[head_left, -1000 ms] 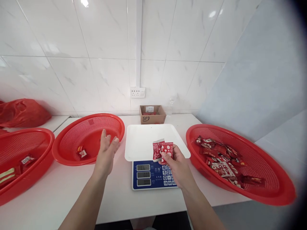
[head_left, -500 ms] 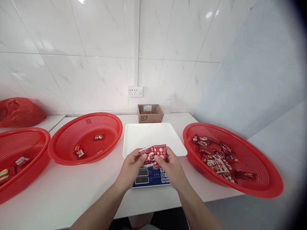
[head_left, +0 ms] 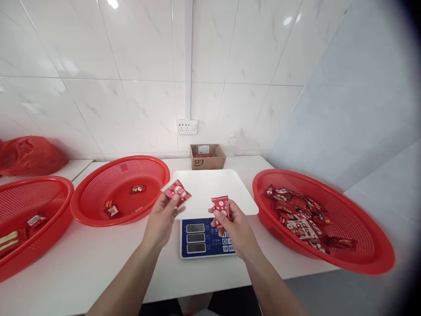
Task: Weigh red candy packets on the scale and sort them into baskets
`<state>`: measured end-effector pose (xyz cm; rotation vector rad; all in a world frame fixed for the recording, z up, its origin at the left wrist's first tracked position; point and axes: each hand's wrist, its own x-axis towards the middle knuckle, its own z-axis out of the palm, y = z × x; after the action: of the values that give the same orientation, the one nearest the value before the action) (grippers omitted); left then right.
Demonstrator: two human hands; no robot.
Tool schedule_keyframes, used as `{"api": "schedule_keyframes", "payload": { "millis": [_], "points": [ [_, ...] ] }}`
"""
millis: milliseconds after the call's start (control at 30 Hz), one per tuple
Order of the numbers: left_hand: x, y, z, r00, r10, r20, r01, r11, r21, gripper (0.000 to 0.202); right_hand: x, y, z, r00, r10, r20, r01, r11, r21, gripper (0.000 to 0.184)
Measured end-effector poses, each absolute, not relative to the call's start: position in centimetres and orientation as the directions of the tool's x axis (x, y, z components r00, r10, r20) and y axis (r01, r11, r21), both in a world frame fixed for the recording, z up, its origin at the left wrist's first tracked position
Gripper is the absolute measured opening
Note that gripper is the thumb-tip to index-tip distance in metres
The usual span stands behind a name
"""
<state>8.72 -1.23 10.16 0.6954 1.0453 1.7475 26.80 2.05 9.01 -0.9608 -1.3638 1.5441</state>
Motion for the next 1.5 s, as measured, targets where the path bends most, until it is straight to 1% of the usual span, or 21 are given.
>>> {"api": "schedule_keyframes", "payload": {
  "millis": [67, 133, 200, 267, 333, 400, 467, 533, 600, 667, 733, 800, 900, 1000, 1067, 1167, 1233, 1300, 1367, 1500],
  "points": [
    [7.0, -0.5, 10.9, -0.539, 0.841, -0.046, -0.537, -0.301, 0.788, 0.018, 26.9, 2.1, 9.0, -0.359, 0.933, -0.013, -0.068, -0.04, -0.997, 0.034],
    [5.6, 0.0, 11.8, -0.613, 0.779, -0.132, -0.609, -0.359, 0.708, 0.009, 27.0, 2.1, 8.9, -0.376, 0.927, 0.009, -0.041, -0.007, -0.999, 0.037],
    [5.1, 0.1, 12.2, -0.597, 0.775, -0.209, -0.659, -0.324, 0.679, 0.009, 27.0, 2.1, 8.8, -0.406, 0.913, 0.038, -0.025, 0.031, -0.999, 0.039],
    [5.5, -0.2, 12.2, -0.491, 0.842, -0.226, -0.676, -0.204, 0.708, 0.013, 26.9, 2.1, 8.7, -0.449, 0.893, 0.045, -0.009, 0.046, -0.999, 0.037],
    [6.9, -0.7, 11.8, -0.322, 0.932, -0.164, -0.594, -0.064, 0.802, 0.02, 26.7, 2.0, 8.8, -0.501, 0.865, 0.023, 0.011, 0.034, -0.999, 0.033],
    [8.7, -1.3, 11.3, -0.131, 0.989, -0.064, -0.393, 0.008, 0.92, 0.026, 26.5, 1.9, 8.9, -0.554, 0.833, -0.006, 0.042, 0.021, -0.999, 0.029],
    [10.1, -1.6, 10.8, -0.01, 1.0, 0.013, -0.175, -0.015, 0.984, 0.026, 26.5, 1.7, 9.0, -0.592, 0.806, -0.021, 0.076, 0.03, -0.997, 0.024],
    [10.9, -1.7, 10.5, 0.019, 0.999, 0.029, -0.051, -0.028, 0.998, 0.022, 26.5, 1.5, 9.0, -0.597, 0.801, -0.039, 0.124, 0.044, -0.991, 0.022],
    [11.2, -1.6, 10.3, 0.015, 1.0, 0.014, -0.023, -0.014, 1.0, 0.023, 26.7, 1.3, 8.9, -0.579, 0.813, -0.059, 0.181, 0.058, -0.982, 0.02],
    [11.1, -1.6, 10.2, 0.049, 0.999, -0.008, -0.014, 0.009, 1.0, 0.023, 26.9, 1.1, 8.8, -0.568, 0.821, -0.061, 0.221, 0.081, -0.972, 0.018],
    [10.9, -1.6, 10.2, 0.088, 0.996, -0.033, 0.006, 0.033, 0.999, 0.023, 27.0, 1.1, 8.8, -0.578, 0.814, -0.053, 0.23, 0.1, -0.968, 0.018],
    [10.9, -1.7, 10.1, 0.101, 0.994, -0.048, 0.015, 0.047, 0.999, 0.023, 27.0, 1.1, 8.7, -0.582, 0.811, -0.063, 0.227, 0.087, -0.97, 0.019],
    [10.9, -1.8, 10.1, 0.035, 0.999, -0.001, -0.011, 0.001, 1.0, 0.023, 26.9, 1.1, 8.5, -0.555, 0.83, -0.056, 0.219, 0.081, -0.972, 0.023],
    [10.9, -1.9, 10.1, -0.017, 1.0, 0.022, -0.004, -0.022, 1.0, 0.025, 26.9, 1.3, 8.2, -0.53, 0.848, 0.018, 0.229, 0.164, -0.96, 0.029],
    [10.9, -1.9, 10.2, 0.024, 1.0, -0.009, 0.008, 0.009, 1.0, 0.025, 27.0, 1.4, 8.1, -0.518, 0.854, 0.053, 0.25, 0.21, -0.945, 0.033],
    [11.1, -1.9, 10.3, 0.093, 0.995, -0.047, 0.008, 0.046, 0.999, 0.026, 27.2, 1.4, 8.1, -0.505, 0.862, 0.051, 0.256, 0.206, -0.945, 0.033],
    [11.2, -1.8, 10.3, 0.068, 0.997, -0.034, 0.002, 0.034, 0.999, 0.026, 27.3, 1.5, 8.2, -0.509, 0.86, 0.044, 0.239, 0.19, -0.952, 0.032],
    [11.0, -1.6, 10.3, -0.013, 1.0, 0.007, -0.01, -0.007, 1.0, 0.025, 27.5, 1.6, 8.3, -0.504, 0.862, 0.049, 0.228, 0.188, -0.955, 0.032],
    [10.2, -1.2, 10.4, -0.132, 0.989, 0.067, -0.039, -0.072, 0.997, 0.024, 28.1, 1.7, 8.6, -0.48, 0.876, 0.058, 0.23, 0.19, -0.954, 0.032],
    [6.9, -0.6, 11.3, -0.385, 0.911, 0.149, -0.116, -0.208, 0.971, 0.022, 30.2, 2.3, 9.1, -0.395, 0.915, 0.079, 0.269, 0.198, -0.943, 0.033]
  ]
}}
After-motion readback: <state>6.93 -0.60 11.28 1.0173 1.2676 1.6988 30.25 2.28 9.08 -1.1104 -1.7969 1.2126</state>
